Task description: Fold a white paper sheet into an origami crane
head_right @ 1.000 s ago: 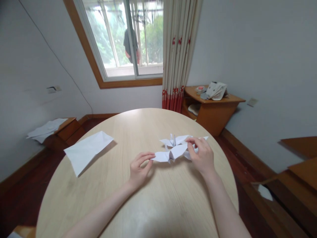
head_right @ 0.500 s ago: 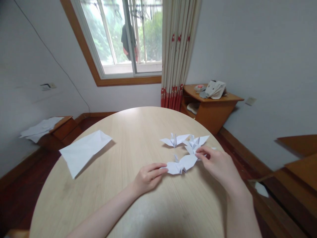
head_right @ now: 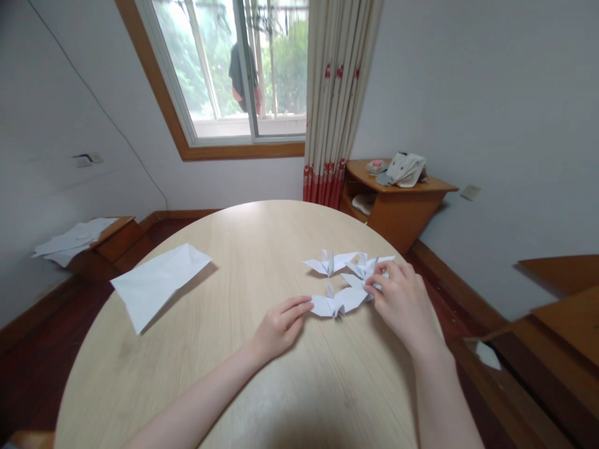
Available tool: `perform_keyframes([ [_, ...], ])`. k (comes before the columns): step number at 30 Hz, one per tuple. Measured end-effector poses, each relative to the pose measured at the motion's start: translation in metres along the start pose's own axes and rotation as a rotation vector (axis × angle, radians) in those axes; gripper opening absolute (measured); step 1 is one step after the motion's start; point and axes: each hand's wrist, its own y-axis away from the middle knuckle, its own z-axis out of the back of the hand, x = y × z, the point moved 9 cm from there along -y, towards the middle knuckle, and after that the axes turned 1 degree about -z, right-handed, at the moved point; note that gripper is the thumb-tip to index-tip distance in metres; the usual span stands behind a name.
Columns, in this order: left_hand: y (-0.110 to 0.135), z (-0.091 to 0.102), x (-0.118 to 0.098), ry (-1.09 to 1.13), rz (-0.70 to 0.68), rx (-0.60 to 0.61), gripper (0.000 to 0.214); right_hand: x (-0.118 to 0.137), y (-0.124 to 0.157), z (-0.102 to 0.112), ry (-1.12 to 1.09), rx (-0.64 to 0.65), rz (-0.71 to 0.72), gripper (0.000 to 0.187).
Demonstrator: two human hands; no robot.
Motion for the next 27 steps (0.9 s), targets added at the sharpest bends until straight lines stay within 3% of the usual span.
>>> perform_keyframes([
  [6,-0.002,-0.007,0.001,0.044,0.034,0.076,0.034,-0.008,0.004,-0.005,0.079,-0.036,-0.073,0.042],
  [10,-0.003,-0.01,-0.002,0.026,0.039,0.134,0.038,-0.012,0.004,-0.012,0.115,0.021,-0.118,0.04],
  [21,-0.007,0.002,-0.011,-0.021,-0.018,0.089,0.053,-0.007,0.0,-0.008,0.04,-0.054,-0.119,0.046],
  [27,-0.007,0.003,-0.011,-0.027,-0.021,0.091,0.054,0.0,-0.003,0.0,0.0,-0.136,-0.095,0.038],
])
